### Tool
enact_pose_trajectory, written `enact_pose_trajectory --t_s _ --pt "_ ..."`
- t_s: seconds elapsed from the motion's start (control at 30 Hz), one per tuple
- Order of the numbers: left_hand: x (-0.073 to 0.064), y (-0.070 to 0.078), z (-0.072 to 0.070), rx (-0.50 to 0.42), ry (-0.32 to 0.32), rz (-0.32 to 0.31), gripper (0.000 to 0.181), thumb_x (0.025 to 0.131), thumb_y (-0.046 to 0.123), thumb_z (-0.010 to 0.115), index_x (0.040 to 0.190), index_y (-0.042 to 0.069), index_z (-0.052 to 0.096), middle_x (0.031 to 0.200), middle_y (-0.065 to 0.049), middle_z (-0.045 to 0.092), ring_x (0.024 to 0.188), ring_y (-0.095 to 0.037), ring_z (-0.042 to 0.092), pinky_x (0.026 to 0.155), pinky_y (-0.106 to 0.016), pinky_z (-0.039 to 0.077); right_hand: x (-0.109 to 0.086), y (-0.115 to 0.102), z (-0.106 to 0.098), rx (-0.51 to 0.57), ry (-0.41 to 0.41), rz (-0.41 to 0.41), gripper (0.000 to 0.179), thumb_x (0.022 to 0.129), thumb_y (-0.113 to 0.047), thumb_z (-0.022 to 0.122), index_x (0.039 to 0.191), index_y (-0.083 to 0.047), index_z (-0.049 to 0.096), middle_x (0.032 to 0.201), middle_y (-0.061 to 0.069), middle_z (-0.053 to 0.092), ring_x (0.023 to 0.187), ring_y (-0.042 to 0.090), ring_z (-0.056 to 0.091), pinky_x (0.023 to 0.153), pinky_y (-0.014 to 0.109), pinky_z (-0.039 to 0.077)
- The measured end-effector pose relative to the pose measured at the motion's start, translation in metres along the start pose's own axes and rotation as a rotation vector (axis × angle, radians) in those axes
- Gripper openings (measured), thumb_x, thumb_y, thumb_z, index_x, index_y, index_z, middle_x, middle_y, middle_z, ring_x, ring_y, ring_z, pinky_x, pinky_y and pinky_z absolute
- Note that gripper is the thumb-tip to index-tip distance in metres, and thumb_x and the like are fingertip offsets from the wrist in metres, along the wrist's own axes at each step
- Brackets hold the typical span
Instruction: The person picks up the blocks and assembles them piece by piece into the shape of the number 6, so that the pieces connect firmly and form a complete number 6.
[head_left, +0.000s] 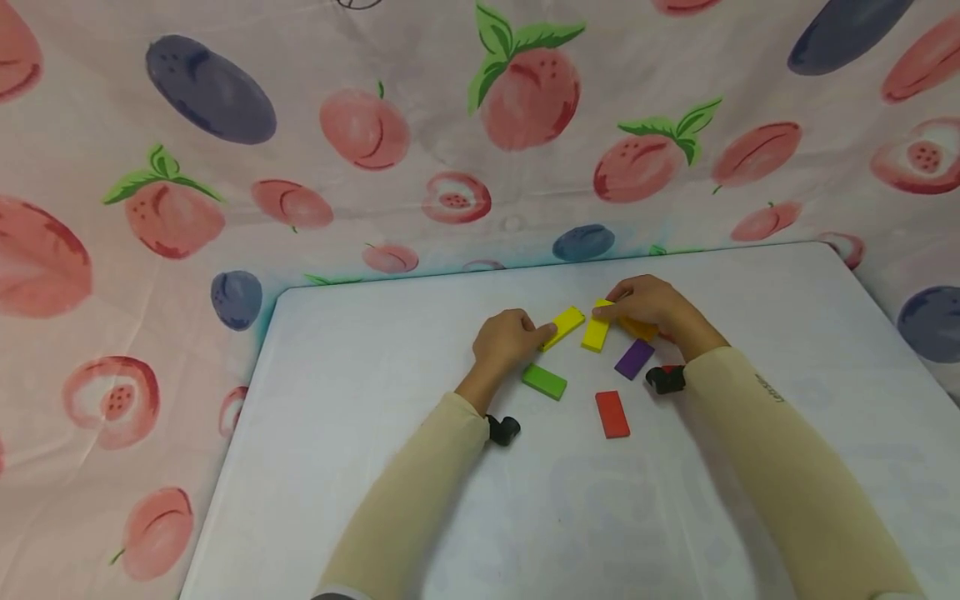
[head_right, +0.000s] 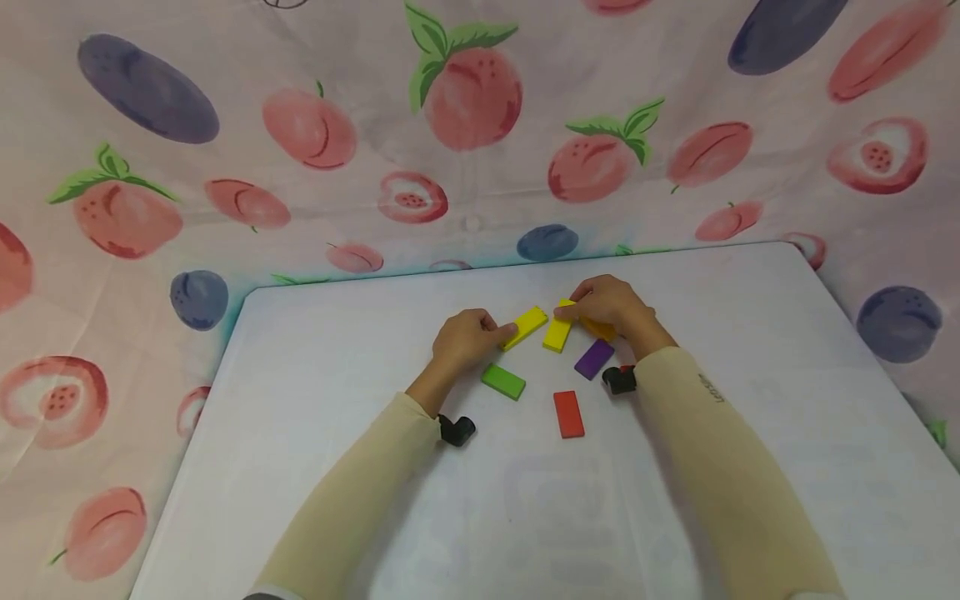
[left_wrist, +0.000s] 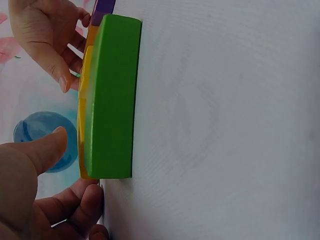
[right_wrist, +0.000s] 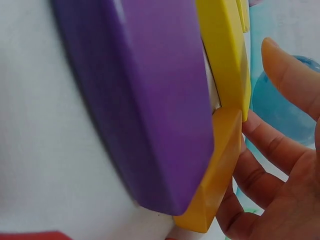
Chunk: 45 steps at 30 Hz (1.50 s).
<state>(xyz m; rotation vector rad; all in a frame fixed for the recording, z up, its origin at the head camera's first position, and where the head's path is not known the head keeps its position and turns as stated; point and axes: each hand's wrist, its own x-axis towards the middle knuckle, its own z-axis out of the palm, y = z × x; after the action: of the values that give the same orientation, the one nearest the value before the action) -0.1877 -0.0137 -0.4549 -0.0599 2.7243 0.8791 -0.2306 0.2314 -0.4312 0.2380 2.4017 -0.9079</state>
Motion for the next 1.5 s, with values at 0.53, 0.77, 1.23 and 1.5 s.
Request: enact_pose_trajectory --t_s 0.53,0.77,1.23,1.5 --pt "-0.004 -0.003 -0.006 0.087 0.019 0.017 0.036 0.093 0.051 0.071 0.083 0.017 0.063 0.077 0.001 0.061 0.070 -0.016 0.056 0.057 -0.029 0.039 0.002 -0.005 0.005 -0.085 0.060 -0.011 0.053 0.088 -0.042 0.079 0.130 -0.014 0.062 0.137 0.019 0.051 0.115 0.036 0.047 0.092 0.047 0.047" --pt "-0.004 -0.013 -0.016 0.098 -0.043 0.012 0.038 0.096 0.048 0.068 0.083 0.014 0.060 0.075 -0.001 0.054 0.068 -0.017 0.052 0.055 -0.029 0.036 -0.002 -0.007 0.008 -0.175 0.109 -0.021 0.047 0.087 -0.044 0.078 0.121 -0.015 0.064 0.132 0.017 0.056 0.110 0.037 0.049 0.097 0.073 0.032" --pt "-0.007 -0.030 -0.022 0.006 -0.065 0.033 0.041 0.093 0.052 0.069 0.080 0.014 0.062 0.073 0.000 0.056 0.068 -0.018 0.053 0.058 -0.029 0.037 -0.001 -0.004 0.001 -0.128 0.057 -0.028 0.058 0.089 -0.048 0.076 0.132 -0.012 0.061 0.137 0.019 0.050 0.118 0.037 0.046 0.094 0.050 0.048" --pt "-0.008 -0.024 -0.020 0.027 -0.060 0.003 0.040 0.089 0.052 0.073 0.079 0.014 0.064 0.074 -0.001 0.060 0.069 -0.019 0.055 0.058 -0.029 0.039 0.001 -0.003 0.002 -0.113 0.069 0.006 0.061 0.086 -0.047 0.079 0.132 -0.013 0.061 0.136 0.018 0.051 0.118 0.038 0.045 0.100 0.064 0.037"
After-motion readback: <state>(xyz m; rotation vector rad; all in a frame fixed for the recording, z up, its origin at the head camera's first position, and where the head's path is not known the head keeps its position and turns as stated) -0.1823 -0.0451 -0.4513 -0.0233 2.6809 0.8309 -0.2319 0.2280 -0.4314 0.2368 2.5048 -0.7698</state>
